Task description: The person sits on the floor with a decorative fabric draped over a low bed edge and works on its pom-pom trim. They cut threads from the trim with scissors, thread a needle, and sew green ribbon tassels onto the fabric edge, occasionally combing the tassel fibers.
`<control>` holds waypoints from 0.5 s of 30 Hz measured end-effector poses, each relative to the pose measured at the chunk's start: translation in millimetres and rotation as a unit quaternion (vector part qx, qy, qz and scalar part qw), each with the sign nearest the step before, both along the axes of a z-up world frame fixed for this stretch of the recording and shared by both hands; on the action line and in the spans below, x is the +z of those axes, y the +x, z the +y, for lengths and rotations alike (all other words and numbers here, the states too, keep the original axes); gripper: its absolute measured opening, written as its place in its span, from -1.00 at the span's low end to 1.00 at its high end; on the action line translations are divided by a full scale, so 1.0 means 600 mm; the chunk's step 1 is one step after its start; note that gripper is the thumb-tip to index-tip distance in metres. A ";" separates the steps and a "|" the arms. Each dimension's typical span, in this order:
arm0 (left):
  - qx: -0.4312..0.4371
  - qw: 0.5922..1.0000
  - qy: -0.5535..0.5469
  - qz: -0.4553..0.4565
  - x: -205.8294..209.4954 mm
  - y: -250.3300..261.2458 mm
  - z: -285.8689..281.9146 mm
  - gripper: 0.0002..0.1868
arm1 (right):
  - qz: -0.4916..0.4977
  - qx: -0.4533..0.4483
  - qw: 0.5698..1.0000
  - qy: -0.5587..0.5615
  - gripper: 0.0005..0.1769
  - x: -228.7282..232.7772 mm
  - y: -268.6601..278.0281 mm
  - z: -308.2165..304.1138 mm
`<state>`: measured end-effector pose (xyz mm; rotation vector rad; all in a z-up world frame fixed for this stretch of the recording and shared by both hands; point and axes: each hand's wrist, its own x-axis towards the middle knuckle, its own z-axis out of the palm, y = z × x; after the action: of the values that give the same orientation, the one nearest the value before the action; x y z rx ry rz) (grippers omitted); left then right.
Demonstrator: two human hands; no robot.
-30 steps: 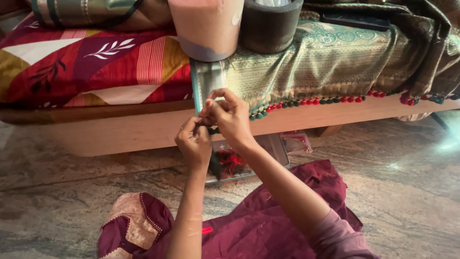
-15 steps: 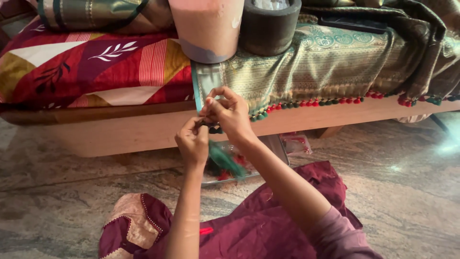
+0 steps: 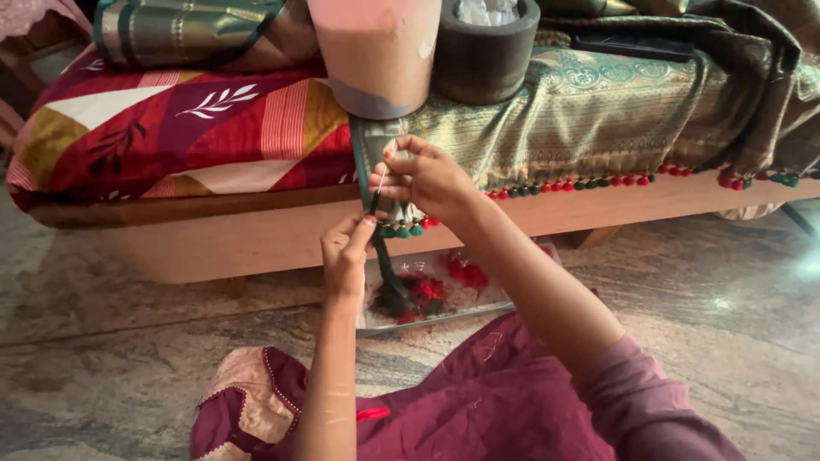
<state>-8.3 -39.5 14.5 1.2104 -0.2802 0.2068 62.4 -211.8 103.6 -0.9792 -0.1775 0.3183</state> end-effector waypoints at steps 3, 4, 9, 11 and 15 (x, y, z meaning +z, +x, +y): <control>-0.050 0.996 -0.062 0.034 0.001 0.000 0.003 -0.73 | -0.013 -0.014 0.999 -0.028 -0.96 0.050 0.010 -0.010; -0.084 0.989 -0.109 0.050 0.002 0.000 0.005 -0.70 | -0.028 -0.031 0.998 -0.051 -0.96 0.070 0.014 -0.012; -0.028 0.998 -0.025 0.048 -0.019 0.002 0.013 -0.67 | -0.146 -0.111 0.980 -0.080 -0.92 0.147 0.080 -0.043; -0.019 0.999 -0.006 0.044 -0.011 -0.004 0.012 -0.65 | -0.164 -0.124 0.977 -0.064 -0.89 0.171 0.101 -0.054; -0.013 0.997 -0.019 0.069 0.010 -0.016 0.008 -0.65 | -0.224 -0.162 0.960 -0.051 -0.85 0.196 0.164 -0.087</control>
<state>-17.7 -34.6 20.2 1.1760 -0.1705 0.1053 160.9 -263.9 220.9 -1.1540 -0.4092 -0.2026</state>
